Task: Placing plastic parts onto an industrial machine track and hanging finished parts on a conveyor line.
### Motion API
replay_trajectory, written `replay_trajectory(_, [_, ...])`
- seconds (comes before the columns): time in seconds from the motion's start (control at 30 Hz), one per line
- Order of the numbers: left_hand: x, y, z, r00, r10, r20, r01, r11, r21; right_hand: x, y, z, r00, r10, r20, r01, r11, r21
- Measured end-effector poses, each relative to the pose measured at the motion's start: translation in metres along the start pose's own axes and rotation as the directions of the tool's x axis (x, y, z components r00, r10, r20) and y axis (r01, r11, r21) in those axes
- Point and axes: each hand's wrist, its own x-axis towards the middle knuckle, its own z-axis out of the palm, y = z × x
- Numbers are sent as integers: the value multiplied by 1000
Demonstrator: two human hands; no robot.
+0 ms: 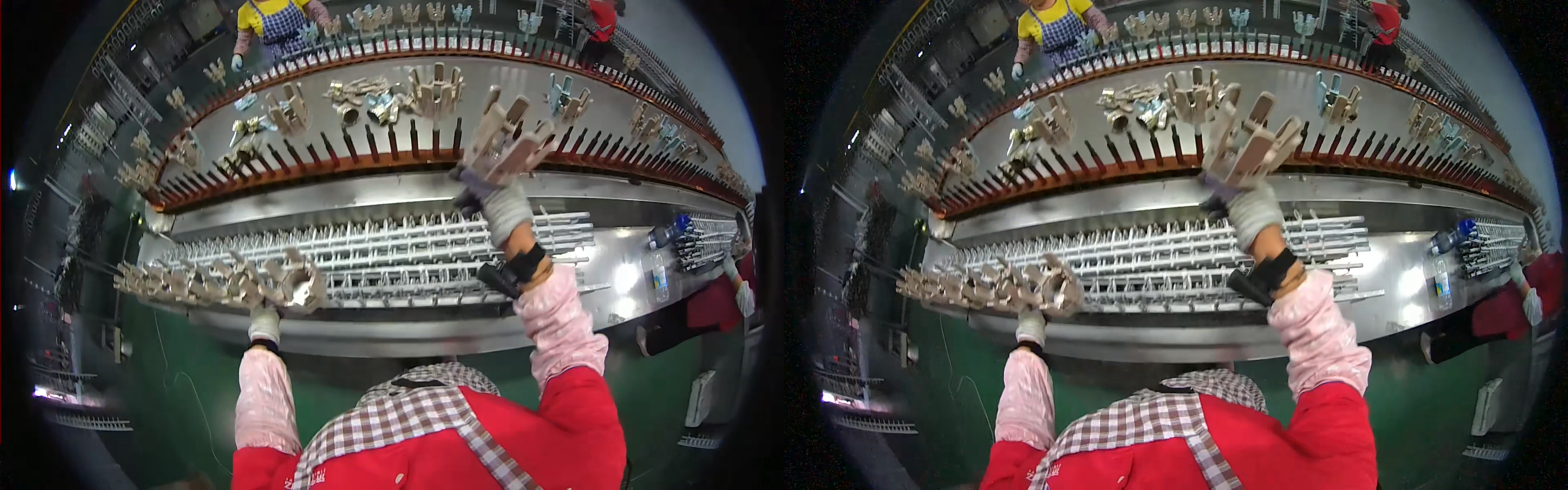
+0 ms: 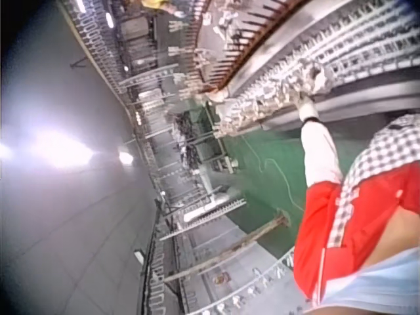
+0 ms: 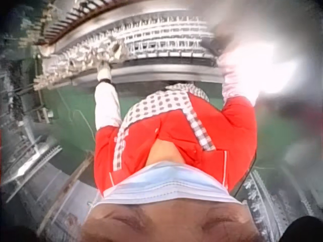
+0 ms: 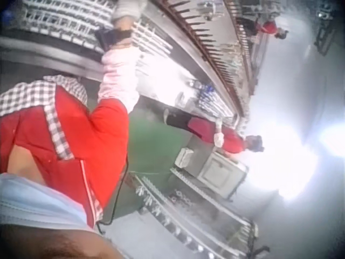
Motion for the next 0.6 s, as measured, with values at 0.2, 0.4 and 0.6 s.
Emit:
replay_trajectory(0.2, [-10, 65, 2, 983, 118, -140, -133, 985, -108, -113, 34, 77, 929, -248, 273, 288, 24, -957])
replay_trajectory(0.4, [-27, 97, -7, 986, 114, 118, -115, 993, -1, -135, 66, 111, 954, -187, 236, 266, 159, -951])
replay_trajectory(0.6, [-28, 93, -18, 966, 231, 115, -252, 942, 221, -113, 111, 152, 974, 188, -127, -227, 800, -556])
